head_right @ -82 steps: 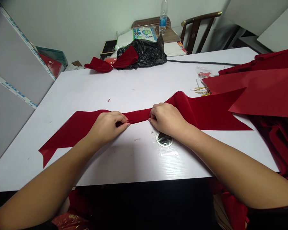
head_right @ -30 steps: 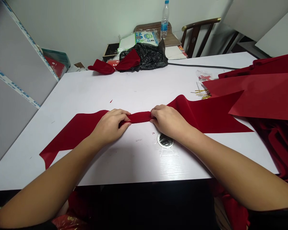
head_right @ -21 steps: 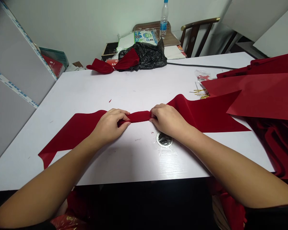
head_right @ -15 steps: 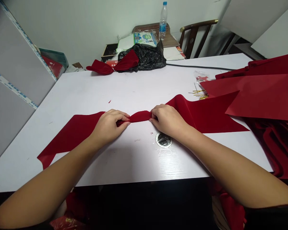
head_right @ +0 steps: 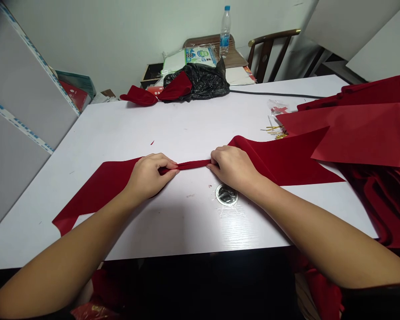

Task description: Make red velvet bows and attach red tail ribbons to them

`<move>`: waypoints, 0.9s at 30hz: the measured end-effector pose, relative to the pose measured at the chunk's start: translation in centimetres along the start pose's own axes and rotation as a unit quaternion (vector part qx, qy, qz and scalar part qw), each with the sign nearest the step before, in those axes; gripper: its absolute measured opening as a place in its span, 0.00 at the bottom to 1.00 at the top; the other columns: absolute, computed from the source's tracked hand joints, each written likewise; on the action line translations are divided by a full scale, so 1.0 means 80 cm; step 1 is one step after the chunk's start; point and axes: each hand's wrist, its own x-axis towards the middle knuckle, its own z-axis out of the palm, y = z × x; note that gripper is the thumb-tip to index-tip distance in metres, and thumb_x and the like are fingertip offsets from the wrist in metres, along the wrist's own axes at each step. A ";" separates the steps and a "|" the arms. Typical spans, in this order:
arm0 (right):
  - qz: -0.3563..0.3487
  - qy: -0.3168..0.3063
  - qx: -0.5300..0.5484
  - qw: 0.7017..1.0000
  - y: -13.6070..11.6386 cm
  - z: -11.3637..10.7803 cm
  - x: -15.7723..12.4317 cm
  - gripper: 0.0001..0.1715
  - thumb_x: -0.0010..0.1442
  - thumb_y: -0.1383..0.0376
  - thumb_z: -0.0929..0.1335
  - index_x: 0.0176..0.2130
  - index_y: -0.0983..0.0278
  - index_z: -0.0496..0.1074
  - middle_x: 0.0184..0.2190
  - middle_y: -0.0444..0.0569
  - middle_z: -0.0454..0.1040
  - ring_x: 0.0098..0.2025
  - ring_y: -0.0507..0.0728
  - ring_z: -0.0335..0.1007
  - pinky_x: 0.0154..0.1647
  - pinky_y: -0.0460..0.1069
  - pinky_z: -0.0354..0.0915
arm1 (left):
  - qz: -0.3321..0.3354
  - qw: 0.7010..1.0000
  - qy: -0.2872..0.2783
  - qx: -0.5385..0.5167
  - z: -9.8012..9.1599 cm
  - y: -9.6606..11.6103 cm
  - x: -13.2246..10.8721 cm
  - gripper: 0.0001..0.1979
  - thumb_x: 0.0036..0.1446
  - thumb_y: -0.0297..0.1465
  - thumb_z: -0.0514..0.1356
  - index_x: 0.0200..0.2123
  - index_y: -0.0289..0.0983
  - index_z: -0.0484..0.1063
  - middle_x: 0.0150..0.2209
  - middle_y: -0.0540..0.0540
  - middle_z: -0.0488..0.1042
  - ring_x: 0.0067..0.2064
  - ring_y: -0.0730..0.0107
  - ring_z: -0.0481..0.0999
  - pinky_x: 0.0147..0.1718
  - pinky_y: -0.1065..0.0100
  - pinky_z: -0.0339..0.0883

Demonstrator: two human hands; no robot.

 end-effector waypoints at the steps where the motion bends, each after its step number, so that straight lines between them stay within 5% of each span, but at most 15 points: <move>1: 0.000 0.000 -0.003 1.000 0.000 0.000 0.000 0.12 0.64 0.66 0.73 0.29 0.66 0.70 0.31 0.47 0.75 0.34 0.54 0.66 0.31 0.50 0.54 | -0.001 1.000 0.003 -0.013 0.000 -0.001 0.000 0.04 0.60 0.31 0.66 0.33 0.42 0.82 0.41 0.50 0.83 0.45 0.59 0.78 0.50 0.52 0.70; 13: -0.038 0.029 0.019 0.999 0.006 0.002 0.002 0.15 0.62 0.68 0.72 0.27 0.65 0.66 0.29 0.47 0.73 0.36 0.55 0.65 0.33 0.49 0.54 | -0.023 0.994 0.021 -0.100 0.002 -0.007 0.002 0.02 0.55 0.30 0.69 0.30 0.42 0.82 0.42 0.49 0.84 0.47 0.58 0.80 0.53 0.51 0.73; 20: 0.030 0.015 0.020 0.999 0.003 0.000 0.002 0.16 0.61 0.67 0.73 0.26 0.64 0.66 0.28 0.47 0.73 0.33 0.55 0.64 0.31 0.49 0.52 | -0.014 0.995 0.022 -0.095 0.001 -0.007 0.000 0.01 0.56 0.31 0.70 0.31 0.42 0.83 0.42 0.49 0.84 0.47 0.59 0.81 0.52 0.52 0.73; 25: 0.027 0.025 0.038 0.999 0.005 0.000 0.000 0.06 0.61 0.65 0.74 0.37 0.63 0.72 0.30 0.46 0.76 0.32 0.55 0.67 0.29 0.48 0.51 | -0.044 0.991 0.025 -0.122 0.000 -0.007 0.000 0.02 0.54 0.31 0.71 0.29 0.41 0.82 0.41 0.49 0.84 0.45 0.59 0.82 0.49 0.55 0.75; 27: 0.014 0.030 0.041 0.999 0.006 0.001 0.000 0.11 0.62 0.65 0.73 0.46 0.62 0.74 0.34 0.46 0.79 0.35 0.56 0.71 0.30 0.48 0.51 | -0.046 0.990 0.029 -0.130 -0.001 -0.006 0.000 0.03 0.53 0.31 0.71 0.28 0.41 0.82 0.41 0.48 0.84 0.44 0.60 0.82 0.48 0.56 0.75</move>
